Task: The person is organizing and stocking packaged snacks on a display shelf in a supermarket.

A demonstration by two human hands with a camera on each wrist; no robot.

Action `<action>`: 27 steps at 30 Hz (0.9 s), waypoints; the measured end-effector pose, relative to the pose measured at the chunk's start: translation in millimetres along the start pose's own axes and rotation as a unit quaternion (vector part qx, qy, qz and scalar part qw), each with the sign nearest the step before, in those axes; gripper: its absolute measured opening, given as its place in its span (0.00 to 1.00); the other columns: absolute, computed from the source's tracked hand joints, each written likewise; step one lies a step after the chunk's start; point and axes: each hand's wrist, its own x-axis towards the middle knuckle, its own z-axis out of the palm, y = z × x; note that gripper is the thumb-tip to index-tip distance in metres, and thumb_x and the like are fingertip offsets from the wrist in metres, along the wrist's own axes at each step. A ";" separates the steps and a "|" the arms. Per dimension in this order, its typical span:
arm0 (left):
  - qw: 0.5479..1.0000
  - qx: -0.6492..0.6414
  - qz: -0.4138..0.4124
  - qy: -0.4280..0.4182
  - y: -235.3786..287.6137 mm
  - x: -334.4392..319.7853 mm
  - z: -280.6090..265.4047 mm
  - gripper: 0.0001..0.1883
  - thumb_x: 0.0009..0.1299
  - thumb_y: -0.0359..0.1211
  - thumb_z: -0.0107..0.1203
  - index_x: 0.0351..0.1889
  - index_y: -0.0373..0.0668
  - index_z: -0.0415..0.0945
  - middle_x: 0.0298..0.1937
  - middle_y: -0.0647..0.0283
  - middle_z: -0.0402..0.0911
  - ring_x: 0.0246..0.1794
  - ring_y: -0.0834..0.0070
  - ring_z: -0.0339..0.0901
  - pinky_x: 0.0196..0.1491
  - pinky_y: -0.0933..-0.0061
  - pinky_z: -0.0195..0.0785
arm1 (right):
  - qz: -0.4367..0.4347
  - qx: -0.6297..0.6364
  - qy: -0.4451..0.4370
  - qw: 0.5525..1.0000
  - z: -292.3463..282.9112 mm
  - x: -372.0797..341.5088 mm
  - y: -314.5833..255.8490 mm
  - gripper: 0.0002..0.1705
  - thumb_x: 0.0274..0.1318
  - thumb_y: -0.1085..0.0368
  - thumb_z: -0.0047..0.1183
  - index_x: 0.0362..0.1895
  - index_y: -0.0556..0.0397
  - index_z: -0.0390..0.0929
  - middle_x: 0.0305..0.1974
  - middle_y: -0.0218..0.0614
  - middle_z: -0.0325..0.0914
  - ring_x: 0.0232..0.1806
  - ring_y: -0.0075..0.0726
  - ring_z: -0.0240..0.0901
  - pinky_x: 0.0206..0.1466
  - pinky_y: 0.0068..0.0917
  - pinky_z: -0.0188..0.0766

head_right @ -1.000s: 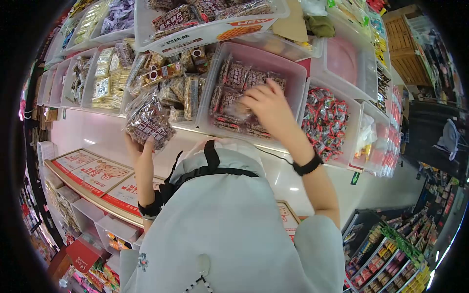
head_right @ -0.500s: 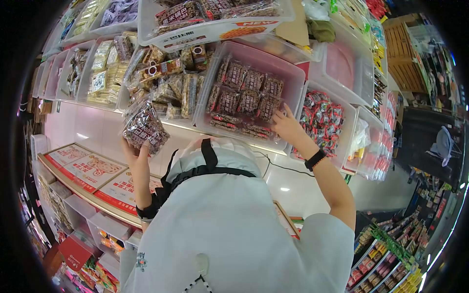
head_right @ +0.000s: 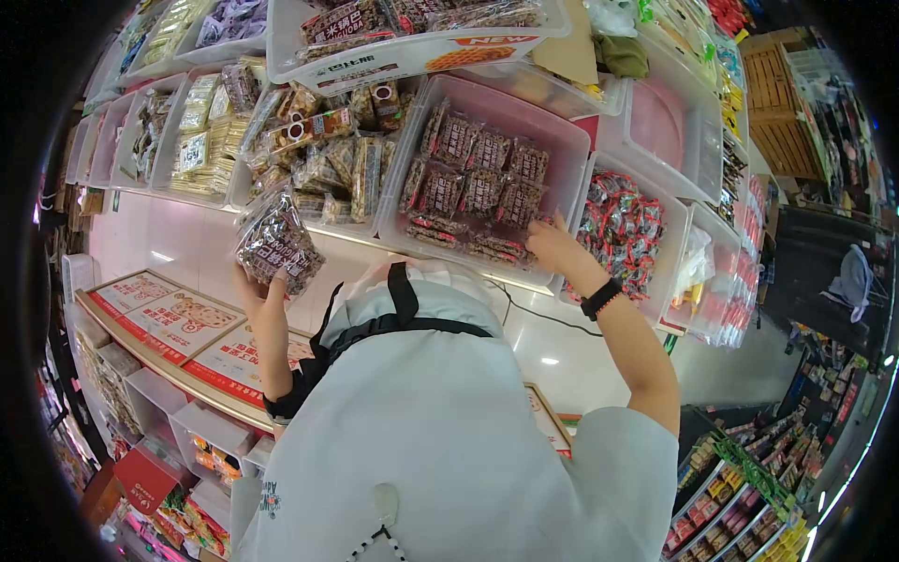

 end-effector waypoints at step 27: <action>1.000 -0.010 0.017 -0.007 5.7 1.4 10.1 0.33 0.61 0.23 0.48 0.64 0.39 0.46 0.54 0.58 0.65 0.52 0.75 0.64 0.54 0.75 0.57 | 0.104 0.048 0.005 0.993 6.0 42.6 25.5 0.14 0.36 0.62 0.58 0.28 0.59 0.77 0.31 0.50 0.75 0.39 0.53 0.72 0.42 0.41 0.70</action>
